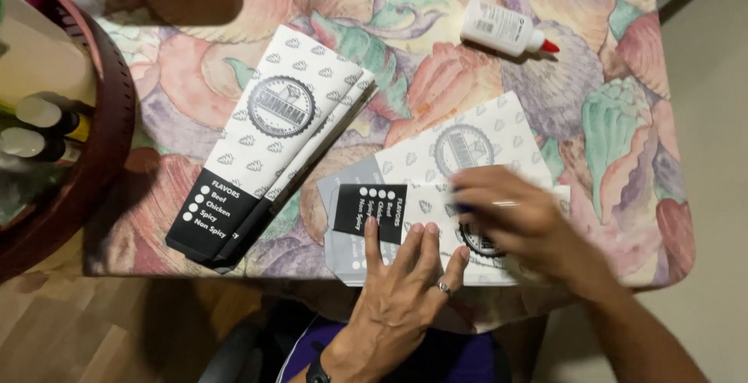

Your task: Folding and sealing paper shawarma packaging sleeves on a table.

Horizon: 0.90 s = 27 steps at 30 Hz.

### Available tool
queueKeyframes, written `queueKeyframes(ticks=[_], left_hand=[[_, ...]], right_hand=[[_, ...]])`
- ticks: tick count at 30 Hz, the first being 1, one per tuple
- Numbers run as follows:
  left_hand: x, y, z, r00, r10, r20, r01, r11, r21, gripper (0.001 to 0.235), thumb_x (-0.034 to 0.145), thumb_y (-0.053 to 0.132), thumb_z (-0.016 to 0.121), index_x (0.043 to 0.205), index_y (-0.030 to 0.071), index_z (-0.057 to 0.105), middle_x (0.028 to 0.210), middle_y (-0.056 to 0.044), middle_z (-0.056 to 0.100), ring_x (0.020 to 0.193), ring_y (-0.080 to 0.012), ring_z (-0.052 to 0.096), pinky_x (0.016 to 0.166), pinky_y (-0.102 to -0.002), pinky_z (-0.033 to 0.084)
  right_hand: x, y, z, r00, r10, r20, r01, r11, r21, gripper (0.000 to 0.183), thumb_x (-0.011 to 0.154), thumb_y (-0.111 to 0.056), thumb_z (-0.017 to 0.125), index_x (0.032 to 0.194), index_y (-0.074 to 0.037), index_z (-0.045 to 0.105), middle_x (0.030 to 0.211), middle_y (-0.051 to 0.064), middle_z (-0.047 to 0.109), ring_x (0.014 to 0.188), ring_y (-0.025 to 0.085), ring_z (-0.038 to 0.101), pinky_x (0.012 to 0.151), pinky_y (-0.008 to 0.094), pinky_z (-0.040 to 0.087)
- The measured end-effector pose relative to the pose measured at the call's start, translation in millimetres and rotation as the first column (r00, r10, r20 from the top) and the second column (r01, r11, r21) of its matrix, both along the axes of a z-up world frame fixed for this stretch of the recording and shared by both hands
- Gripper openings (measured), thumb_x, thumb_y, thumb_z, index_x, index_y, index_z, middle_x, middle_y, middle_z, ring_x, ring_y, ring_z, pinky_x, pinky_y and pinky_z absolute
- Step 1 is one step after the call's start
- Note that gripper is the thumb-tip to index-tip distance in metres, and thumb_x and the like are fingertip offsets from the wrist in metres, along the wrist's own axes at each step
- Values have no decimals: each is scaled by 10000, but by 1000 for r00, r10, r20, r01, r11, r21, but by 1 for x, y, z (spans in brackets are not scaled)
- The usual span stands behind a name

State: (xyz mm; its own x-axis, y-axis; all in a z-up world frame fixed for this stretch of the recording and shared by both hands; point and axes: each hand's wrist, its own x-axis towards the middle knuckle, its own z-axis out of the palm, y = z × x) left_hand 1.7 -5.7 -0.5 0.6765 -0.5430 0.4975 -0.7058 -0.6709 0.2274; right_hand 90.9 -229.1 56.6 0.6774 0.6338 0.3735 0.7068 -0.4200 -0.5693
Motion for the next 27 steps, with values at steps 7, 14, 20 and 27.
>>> queueKeyframes(ticks=[7, 14, 20, 27], left_hand=[[-1, -1, 1, 1000, 5, -5, -5, 999, -33, 439, 966, 89, 526, 1404, 76, 542, 1352, -289, 543, 1296, -441, 554, 1019, -852, 302], [1, -3, 3, 1000, 11, 8, -10, 995, -94, 342, 1031, 65, 470, 1361, 56, 556, 1333, -295, 566, 1292, -453, 546, 1007, -860, 324], [1, -5, -2, 1000, 7, 7, -6, 991, -136, 331, 1055, 43, 462, 1372, 29, 555, 1338, -315, 560, 1277, -479, 563, 1002, -881, 316], [4, 1, 3, 995, -57, -81, 50, 995, -89, 403, 929, 77, 564, 1328, 72, 610, 1163, -224, 588, 1129, -474, 558, 1036, -876, 274]], right_hand=[[-3, -18, -2, 999, -28, -41, 27, 999, -18, 297, 886, -59, 740, 1174, -10, 688, 1263, 166, 715, 1190, 321, 702, 1075, 423, 554], [-24, -79, 11, 948, -314, 49, 317, 943, -102, 231, 810, -20, 776, 1028, 13, 708, 1132, 173, 745, 1125, 289, 740, 1053, 376, 580], [30, -18, -6, 992, 105, -63, -110, 992, -68, 346, 836, -131, 778, 1171, -67, 720, 1261, 139, 733, 1166, 260, 731, 1063, 382, 573], [63, 115, -8, 896, 443, 29, -443, 896, 29, 177, 988, -85, 669, 1142, 0, 661, 1191, 163, 695, 1080, 323, 683, 956, 457, 581]])
